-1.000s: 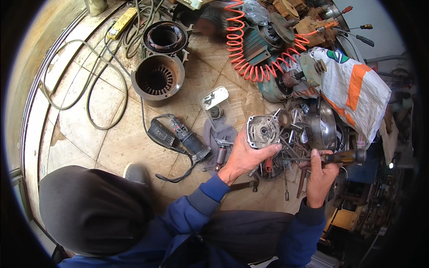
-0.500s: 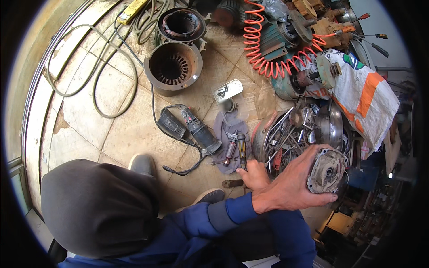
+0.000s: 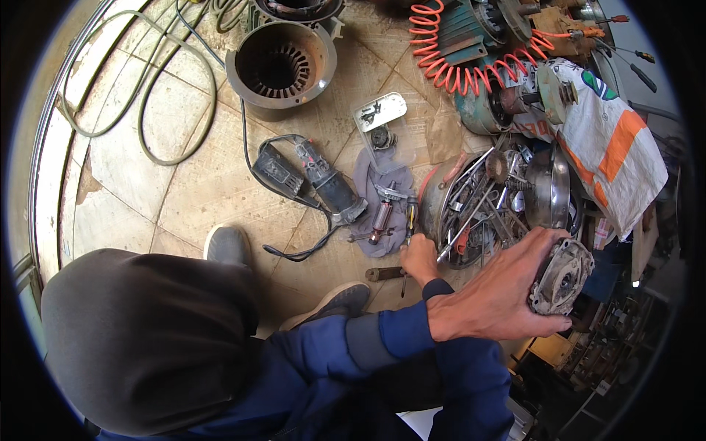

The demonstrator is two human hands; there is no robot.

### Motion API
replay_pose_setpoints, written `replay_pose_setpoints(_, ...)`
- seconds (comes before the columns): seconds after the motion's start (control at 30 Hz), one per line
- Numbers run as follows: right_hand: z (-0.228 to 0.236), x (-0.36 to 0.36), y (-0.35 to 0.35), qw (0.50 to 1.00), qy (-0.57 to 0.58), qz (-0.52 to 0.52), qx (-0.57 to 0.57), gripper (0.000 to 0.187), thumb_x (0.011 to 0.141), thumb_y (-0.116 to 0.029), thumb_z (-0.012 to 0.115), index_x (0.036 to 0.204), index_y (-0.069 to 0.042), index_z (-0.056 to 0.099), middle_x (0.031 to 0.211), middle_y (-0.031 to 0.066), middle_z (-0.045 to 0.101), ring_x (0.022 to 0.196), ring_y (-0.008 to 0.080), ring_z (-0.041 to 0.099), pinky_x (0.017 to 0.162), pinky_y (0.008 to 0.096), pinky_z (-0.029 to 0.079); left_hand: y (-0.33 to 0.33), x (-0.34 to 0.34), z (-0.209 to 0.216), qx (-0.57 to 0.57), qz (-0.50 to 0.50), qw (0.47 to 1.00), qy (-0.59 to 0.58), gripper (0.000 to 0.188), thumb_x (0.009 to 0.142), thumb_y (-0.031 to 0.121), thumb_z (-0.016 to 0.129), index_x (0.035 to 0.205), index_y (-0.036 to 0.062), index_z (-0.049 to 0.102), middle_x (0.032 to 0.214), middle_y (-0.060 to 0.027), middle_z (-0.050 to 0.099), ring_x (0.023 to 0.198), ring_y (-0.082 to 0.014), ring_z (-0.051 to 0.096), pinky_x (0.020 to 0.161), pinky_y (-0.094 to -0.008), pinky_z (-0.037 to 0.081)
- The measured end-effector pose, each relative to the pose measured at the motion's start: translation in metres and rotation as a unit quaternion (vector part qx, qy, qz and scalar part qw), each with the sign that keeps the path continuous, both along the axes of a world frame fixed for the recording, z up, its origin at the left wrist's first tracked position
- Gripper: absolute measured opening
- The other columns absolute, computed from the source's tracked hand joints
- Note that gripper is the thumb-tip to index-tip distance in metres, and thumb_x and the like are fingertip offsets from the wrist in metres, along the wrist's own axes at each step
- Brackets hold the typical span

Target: The person assembles a small electric motor by inserting a rotor into a stator housing and attaching a metal end cap. They handle the components by hand, aligning and pressing parts together in a cluttered workshop.

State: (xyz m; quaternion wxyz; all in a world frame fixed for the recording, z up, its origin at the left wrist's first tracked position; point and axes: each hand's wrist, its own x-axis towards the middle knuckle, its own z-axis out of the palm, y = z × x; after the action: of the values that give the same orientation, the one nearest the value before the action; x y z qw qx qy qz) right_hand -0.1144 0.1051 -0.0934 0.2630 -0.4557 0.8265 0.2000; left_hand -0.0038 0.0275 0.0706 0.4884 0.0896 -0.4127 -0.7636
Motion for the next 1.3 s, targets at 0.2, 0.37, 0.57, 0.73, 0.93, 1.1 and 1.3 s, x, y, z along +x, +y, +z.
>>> replay_pose_setpoints(0.2, -0.022, -0.007, -0.003, 0.999, -0.008, 0.036, -0.008, 0.030, 0.086, -0.020, 0.071, 0.092, 0.009, 0.067, 0.090, 0.0363, 0.067, 0.091, 0.0509, 0.067, 0.082, 0.0529, 0.055, -0.003, 0.000, -0.005, -0.001, -0.014, 1.000, -0.005, 0.086, 0.072, 0.030, 0.086, 0.139, -0.0005, 0.041, 0.123, -0.0178, 0.053, 0.114, -0.0320, 0.059, 0.099, -0.0398, 0.047)
replay_pose_setpoints(0.37, -0.014, 0.011, -0.026, 0.997, -0.034, 0.007, -0.069, 0.040, 0.085, -0.029, 0.073, 0.095, 0.010, 0.066, 0.090, 0.0368, 0.067, 0.092, 0.0524, 0.066, 0.081, 0.0545, 0.054, -0.008, 0.000, -0.010, 0.007, -0.016, 1.000, -0.020, 0.087, 0.072, 0.031, 0.087, 0.139, -0.0006, 0.041, 0.125, -0.0173, 0.052, 0.117, -0.0309, 0.058, 0.100, -0.0391, 0.046)
replay_pose_setpoints(0.57, -0.036, 0.026, -0.041, 0.989, -0.084, -0.045, -0.112, 0.052, 0.084, -0.038, 0.074, 0.100, 0.010, 0.066, 0.094, 0.0364, 0.068, 0.095, 0.0518, 0.066, 0.084, 0.0547, 0.052, -0.012, -0.002, -0.016, 0.003, 0.004, 1.000, -0.027, 0.089, 0.072, 0.032, 0.087, 0.140, -0.0017, 0.040, 0.125, -0.0175, 0.053, 0.118, -0.0304, 0.058, 0.101, -0.0387, 0.046)
replay_pose_setpoints(0.73, -0.057, 0.028, -0.040, 0.990, -0.062, -0.052, -0.119, 0.050, 0.082, -0.036, 0.077, 0.100, 0.009, 0.066, 0.095, 0.0347, 0.069, 0.095, 0.0506, 0.067, 0.085, 0.0535, 0.052, -0.017, 0.001, -0.018, 0.011, 0.007, 1.000, -0.028, 0.088, 0.072, 0.031, 0.088, 0.139, -0.0023, 0.042, 0.125, -0.0171, 0.055, 0.117, -0.0299, 0.060, 0.101, -0.0389, 0.046)
replay_pose_setpoints(0.93, -0.050, 0.016, -0.046, 0.992, -0.092, -0.066, -0.059, 0.049, 0.081, -0.033, 0.079, 0.102, 0.009, 0.066, 0.095, 0.0316, 0.070, 0.094, 0.0457, 0.070, 0.084, 0.0488, 0.054, -0.024, 0.004, -0.023, -0.001, 0.066, 0.997, -0.032, 0.090, 0.069, 0.029, 0.091, 0.138, -0.0018, 0.043, 0.124, -0.0166, 0.058, 0.117, -0.0281, 0.060, 0.103, -0.0378, 0.046)
replay_pose_setpoints(1.1, 0.017, -0.030, -0.024, 0.968, -0.229, -0.017, -0.096, 0.044, 0.082, -0.026, 0.075, 0.109, 0.006, 0.065, 0.098, 0.0229, 0.071, 0.095, 0.0336, 0.069, 0.083, 0.0442, 0.053, -0.057, 0.031, -0.026, 0.110, 0.063, 0.992, 0.027, 0.069, 0.072, 0.016, 0.088, 0.129, -0.0019, 0.052, 0.115, -0.0106, 0.066, 0.104, -0.0182, 0.064, 0.094, -0.0329, 0.052)
replay_pose_setpoints(1.3, 0.178, -0.013, -0.036, 0.877, -0.406, -0.204, -0.154, 0.030, 0.084, -0.004, 0.065, 0.112, 0.002, 0.061, 0.093, 0.0047, 0.066, 0.077, 0.0111, 0.061, 0.064, 0.0292, 0.050, -0.078, 0.063, -0.054, 0.168, 0.089, 0.976, -0.102, 0.049, 0.077, 0.011, 0.084, 0.119, 0.0008, 0.061, 0.102, -0.0033, 0.071, 0.088, -0.0098, 0.063, 0.081, -0.0281, 0.053)
